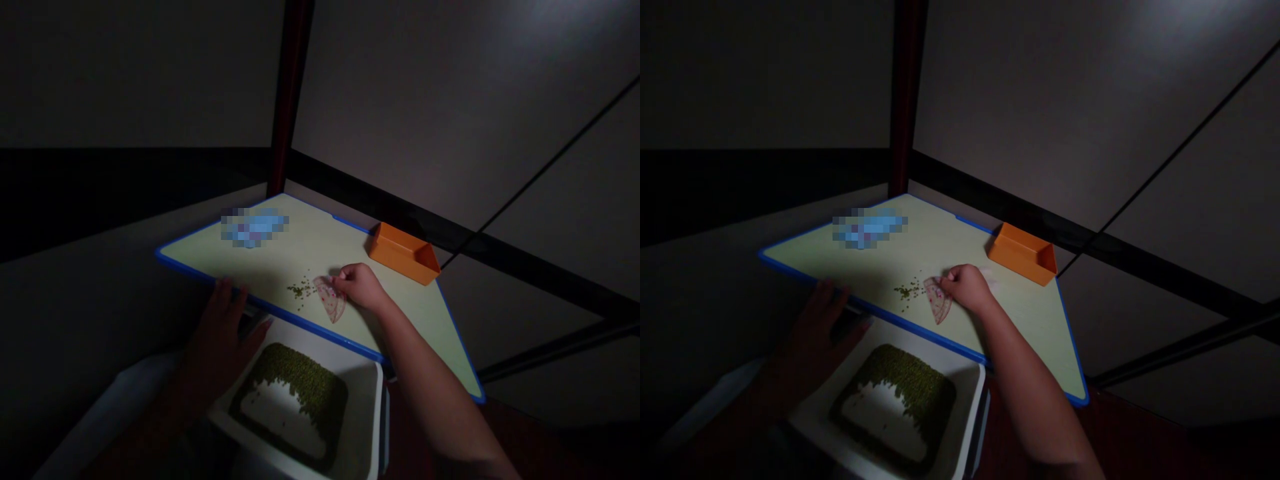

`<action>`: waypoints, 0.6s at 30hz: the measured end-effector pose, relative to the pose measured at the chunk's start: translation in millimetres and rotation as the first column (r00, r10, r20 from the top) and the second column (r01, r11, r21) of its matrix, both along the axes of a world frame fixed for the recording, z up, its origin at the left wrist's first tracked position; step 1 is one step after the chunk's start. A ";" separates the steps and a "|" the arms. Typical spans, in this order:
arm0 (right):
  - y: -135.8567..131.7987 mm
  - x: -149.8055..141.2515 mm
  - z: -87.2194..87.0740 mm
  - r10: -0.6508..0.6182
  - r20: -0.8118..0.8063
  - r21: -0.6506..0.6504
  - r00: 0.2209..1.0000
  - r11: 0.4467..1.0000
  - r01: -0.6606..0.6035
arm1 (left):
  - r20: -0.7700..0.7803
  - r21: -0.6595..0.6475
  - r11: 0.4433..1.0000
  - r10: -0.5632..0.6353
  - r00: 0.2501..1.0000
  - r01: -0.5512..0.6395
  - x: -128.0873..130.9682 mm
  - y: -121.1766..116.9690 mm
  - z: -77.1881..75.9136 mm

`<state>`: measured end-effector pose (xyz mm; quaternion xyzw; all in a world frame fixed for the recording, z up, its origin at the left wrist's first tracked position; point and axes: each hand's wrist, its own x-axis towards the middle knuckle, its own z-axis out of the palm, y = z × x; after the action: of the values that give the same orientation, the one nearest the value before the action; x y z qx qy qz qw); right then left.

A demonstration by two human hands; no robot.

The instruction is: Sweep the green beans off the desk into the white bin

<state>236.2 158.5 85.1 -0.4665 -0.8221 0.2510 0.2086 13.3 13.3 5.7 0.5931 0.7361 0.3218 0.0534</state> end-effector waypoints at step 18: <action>5.8 -2.5 18.3 -0.197 0.399 0.269 0.896 0.959 0.091 | -0.052 0.145 0.988 -0.051 0.997 0.058 -5.6 -2.4 -16.6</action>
<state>233.8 164.3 103.4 -0.5407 -0.8349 0.0252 0.1000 7.7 10.9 -10.9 0.6230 0.6950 0.3590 0.0006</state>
